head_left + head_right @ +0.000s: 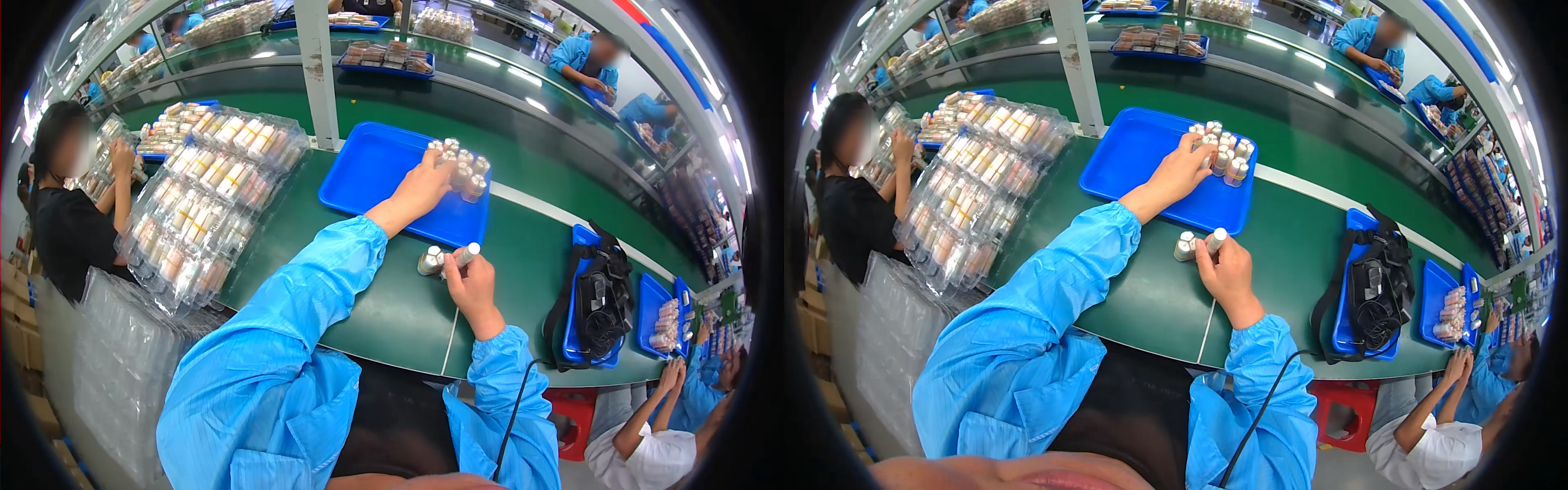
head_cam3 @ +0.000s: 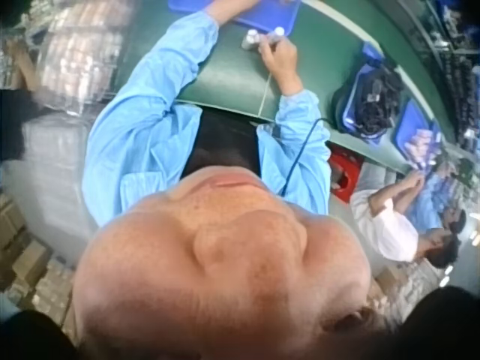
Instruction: Assembling small components using a handheld dispenser at a factory workbench.
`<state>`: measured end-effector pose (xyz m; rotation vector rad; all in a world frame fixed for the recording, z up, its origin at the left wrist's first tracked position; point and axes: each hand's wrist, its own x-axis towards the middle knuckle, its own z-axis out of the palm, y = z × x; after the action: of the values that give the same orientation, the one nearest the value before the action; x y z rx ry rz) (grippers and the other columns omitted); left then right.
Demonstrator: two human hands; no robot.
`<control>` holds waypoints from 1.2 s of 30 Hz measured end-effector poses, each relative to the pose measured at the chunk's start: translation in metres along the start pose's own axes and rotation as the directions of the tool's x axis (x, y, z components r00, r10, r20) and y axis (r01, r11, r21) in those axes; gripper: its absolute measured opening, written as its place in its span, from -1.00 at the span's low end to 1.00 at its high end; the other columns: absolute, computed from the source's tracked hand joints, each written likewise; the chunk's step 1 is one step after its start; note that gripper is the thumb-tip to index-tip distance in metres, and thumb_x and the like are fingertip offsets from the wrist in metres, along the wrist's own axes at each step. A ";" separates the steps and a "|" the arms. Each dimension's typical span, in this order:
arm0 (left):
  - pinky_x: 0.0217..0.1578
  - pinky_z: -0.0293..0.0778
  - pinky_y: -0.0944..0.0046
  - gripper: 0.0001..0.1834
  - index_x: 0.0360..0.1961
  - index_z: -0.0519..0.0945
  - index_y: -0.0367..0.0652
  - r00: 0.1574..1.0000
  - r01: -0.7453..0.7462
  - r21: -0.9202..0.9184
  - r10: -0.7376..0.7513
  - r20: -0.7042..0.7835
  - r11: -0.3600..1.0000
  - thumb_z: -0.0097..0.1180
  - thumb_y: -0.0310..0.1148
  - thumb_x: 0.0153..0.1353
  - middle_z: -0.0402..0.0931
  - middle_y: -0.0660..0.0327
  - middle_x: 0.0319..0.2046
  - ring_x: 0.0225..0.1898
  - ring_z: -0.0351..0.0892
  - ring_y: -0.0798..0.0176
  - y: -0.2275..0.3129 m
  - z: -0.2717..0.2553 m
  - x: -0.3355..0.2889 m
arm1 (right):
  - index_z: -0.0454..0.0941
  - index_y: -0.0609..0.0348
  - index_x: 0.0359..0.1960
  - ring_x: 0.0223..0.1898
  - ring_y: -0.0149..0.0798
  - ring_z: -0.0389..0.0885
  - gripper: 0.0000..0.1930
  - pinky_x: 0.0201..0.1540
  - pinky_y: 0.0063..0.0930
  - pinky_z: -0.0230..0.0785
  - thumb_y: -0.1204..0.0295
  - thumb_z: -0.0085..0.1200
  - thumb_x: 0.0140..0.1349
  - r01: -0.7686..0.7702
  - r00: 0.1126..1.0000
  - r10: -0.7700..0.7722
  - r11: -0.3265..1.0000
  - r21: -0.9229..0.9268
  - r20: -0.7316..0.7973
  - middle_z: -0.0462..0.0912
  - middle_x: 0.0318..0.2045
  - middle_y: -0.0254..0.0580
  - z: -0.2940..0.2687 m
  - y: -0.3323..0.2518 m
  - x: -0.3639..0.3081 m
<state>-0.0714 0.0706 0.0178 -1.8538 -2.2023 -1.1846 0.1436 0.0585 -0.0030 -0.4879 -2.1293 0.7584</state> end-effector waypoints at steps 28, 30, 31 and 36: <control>-0.01 0.50 0.20 -0.56 0.13 0.49 -0.06 0.985 0.067 -0.210 -0.031 0.170 0.975 0.09 -0.56 0.21 0.46 0.12 0.09 0.03 0.55 0.05 -0.023 -0.012 -0.021 | 0.49 0.15 -0.37 -0.58 -0.09 0.56 -0.73 -0.54 -0.26 0.37 0.28 0.32 0.10 -0.047 0.998 0.046 0.999 -0.022 -0.050 0.55 -0.56 -0.17 -0.004 0.007 0.003; -0.01 0.48 0.27 -0.52 0.17 0.46 -0.05 0.983 0.070 -0.264 -0.023 0.180 0.962 0.11 -0.57 0.20 0.50 0.13 0.04 -0.01 0.57 0.17 -0.027 -0.009 -0.020 | 0.48 0.16 -0.38 -0.59 -0.09 0.54 -0.72 -0.56 -0.29 0.35 0.29 0.34 0.08 -0.020 0.999 0.019 0.999 -0.030 -0.037 0.54 -0.58 -0.17 -0.006 0.008 0.002; -0.01 0.48 0.27 -0.52 0.17 0.46 -0.05 0.983 0.084 -0.263 -0.036 0.180 0.961 0.11 -0.57 0.20 0.50 0.13 0.04 -0.01 0.57 0.17 -0.030 -0.009 -0.021 | 0.48 0.15 -0.38 -0.59 -0.10 0.54 -0.72 -0.56 -0.29 0.34 0.30 0.35 0.08 -0.024 0.999 0.023 0.999 -0.030 -0.027 0.54 -0.56 -0.18 -0.003 0.009 0.001; 0.01 0.47 0.28 -0.43 0.28 0.32 -0.14 0.922 0.377 -0.521 -0.257 0.289 0.766 0.12 -0.53 0.24 0.53 0.07 -0.03 0.00 0.53 0.25 -0.039 -0.004 -0.022 | 0.49 0.13 -0.36 -0.55 -0.10 0.57 -0.71 -0.52 -0.27 0.37 0.25 0.32 0.09 -0.081 0.997 0.081 0.997 -0.009 0.017 0.56 -0.53 -0.20 -0.003 0.004 0.001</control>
<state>-0.1000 0.0500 -0.0101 -1.8830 -2.5550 -1.9969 0.1451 0.0634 -0.0037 -0.5769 -2.1403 0.8015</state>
